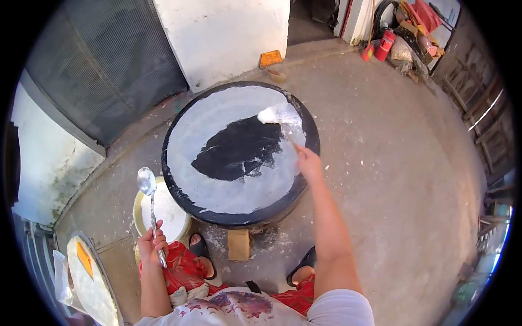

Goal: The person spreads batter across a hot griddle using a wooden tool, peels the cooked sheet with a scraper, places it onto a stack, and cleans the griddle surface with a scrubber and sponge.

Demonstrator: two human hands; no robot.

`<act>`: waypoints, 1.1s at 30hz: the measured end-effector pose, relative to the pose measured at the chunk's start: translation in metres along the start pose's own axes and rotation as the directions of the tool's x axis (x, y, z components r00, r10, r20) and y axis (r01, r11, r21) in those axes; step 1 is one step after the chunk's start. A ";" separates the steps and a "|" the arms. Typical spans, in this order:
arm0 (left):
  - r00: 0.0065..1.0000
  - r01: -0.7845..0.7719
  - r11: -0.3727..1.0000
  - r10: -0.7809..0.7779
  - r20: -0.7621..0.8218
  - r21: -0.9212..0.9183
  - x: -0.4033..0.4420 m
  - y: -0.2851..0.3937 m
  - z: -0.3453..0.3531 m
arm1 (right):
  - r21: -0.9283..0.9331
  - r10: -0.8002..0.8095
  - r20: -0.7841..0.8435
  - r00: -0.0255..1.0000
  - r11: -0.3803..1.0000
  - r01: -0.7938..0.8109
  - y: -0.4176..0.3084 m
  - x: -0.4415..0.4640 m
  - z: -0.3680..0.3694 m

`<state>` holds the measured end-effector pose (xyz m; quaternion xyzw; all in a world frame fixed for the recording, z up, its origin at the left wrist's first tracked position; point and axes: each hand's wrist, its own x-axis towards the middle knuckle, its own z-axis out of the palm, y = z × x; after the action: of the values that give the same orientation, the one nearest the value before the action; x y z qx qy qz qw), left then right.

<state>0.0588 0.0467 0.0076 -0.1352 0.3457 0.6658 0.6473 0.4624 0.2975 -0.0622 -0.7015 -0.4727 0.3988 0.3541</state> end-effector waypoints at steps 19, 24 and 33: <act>0.998 -0.037 0.998 0.035 0.045 0.042 -0.009 0.013 -0.021 | -0.278 -0.318 -0.078 0.945 0.917 0.286 0.026 -0.056 0.070; 0.998 -0.019 0.999 0.017 0.056 0.036 -0.016 0.012 -0.016 | -0.346 -0.124 -0.088 0.988 0.934 0.086 -0.045 -0.068 0.069; 0.999 -0.034 0.998 0.032 0.036 0.050 -0.018 0.015 -0.018 | -0.361 -0.175 0.105 0.979 0.910 0.201 -0.030 -0.077 0.053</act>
<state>0.0421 0.0226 0.0105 -0.1013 0.3534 0.6697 0.6453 0.3855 0.2400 -0.0413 -0.6925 -0.6167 0.2908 0.2356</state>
